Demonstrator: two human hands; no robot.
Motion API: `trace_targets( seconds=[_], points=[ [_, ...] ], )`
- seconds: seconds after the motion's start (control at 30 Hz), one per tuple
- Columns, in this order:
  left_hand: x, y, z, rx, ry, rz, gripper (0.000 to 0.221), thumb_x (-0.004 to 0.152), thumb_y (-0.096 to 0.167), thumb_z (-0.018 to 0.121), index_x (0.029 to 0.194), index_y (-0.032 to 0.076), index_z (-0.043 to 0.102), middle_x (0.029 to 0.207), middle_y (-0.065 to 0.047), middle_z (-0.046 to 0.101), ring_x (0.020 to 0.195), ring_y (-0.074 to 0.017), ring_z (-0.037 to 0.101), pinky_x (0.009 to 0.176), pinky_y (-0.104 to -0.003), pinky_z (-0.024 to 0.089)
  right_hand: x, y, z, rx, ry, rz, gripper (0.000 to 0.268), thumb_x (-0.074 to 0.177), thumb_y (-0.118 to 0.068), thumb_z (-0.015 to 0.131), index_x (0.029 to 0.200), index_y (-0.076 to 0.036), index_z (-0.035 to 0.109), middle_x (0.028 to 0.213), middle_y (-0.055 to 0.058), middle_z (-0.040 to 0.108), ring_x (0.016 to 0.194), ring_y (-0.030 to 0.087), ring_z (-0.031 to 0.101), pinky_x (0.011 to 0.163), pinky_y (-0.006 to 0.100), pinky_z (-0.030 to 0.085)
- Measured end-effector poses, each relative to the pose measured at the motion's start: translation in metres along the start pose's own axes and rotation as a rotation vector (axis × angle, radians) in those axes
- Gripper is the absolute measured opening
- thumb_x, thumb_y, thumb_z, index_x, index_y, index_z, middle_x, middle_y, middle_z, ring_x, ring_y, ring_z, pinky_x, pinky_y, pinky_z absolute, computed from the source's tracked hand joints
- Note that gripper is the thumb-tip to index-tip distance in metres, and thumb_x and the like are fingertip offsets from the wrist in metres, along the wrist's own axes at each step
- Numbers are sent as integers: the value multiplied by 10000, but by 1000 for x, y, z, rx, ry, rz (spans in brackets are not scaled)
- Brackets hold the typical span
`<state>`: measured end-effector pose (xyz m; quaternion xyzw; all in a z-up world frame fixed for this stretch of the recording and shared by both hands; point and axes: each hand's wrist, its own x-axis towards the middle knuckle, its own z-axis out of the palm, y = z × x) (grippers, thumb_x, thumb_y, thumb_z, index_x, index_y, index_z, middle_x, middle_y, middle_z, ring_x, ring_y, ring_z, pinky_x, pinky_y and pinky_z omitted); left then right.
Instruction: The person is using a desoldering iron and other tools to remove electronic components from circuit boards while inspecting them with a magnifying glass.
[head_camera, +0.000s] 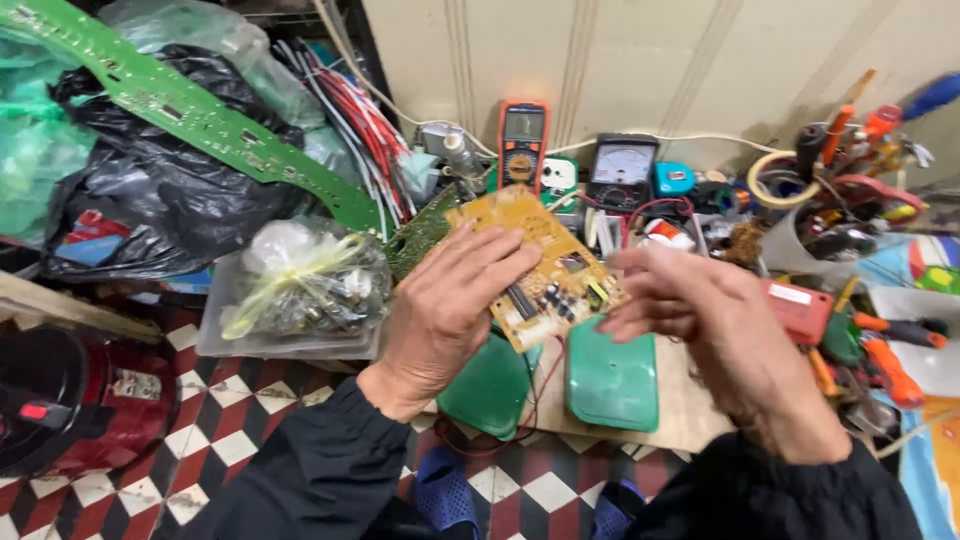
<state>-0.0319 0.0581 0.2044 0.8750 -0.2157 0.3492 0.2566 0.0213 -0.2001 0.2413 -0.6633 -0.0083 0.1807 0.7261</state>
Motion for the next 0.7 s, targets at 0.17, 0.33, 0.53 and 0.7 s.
trace_targets(
  seconds=[0.17, 0.33, 0.53, 0.7],
  points=[
    [-6, -23, -3, 104, 94, -23, 369, 957, 44, 782, 1319, 114, 793, 1411, -56, 770, 1362, -290, 710, 1317, -502, 483, 21, 17, 42, 104, 28, 77, 453, 993, -21, 679, 1426, 77, 770, 1117, 190, 802, 749, 219, 677, 665, 279, 530],
    [-7, -37, 9, 140, 41, -96, 489, 953, -17, 754, 1423, 117, 739, 1548, -53, 681, 1471, -280, 633, 1376, -515, 410, 34, 26, 52, 168, 44, 13, 439, 1018, -16, 651, 1436, 86, 740, 1207, 182, 807, 844, 196, 680, 754, 277, 563],
    [-8, -39, 17, 227, -105, -163, 906, 808, -97, 711, 1654, 151, 505, 1782, -133, 407, 1685, -350, 372, 1468, -547, 236, 43, 31, 48, 80, 48, -108, 410, 1053, -32, 638, 1444, 38, 735, 1167, 135, 794, 919, 145, 660, 843, 264, 546],
    [-6, -40, 25, 228, -116, -196, 1019, 751, -137, 702, 1686, 194, 473, 1816, -157, 364, 1716, -359, 338, 1477, -537, 212, 45, 32, 39, 173, 42, -18, 425, 1044, 4, 616, 1444, 72, 745, 1199, 126, 766, 923, 146, 601, 842, 275, 501]
  ],
)
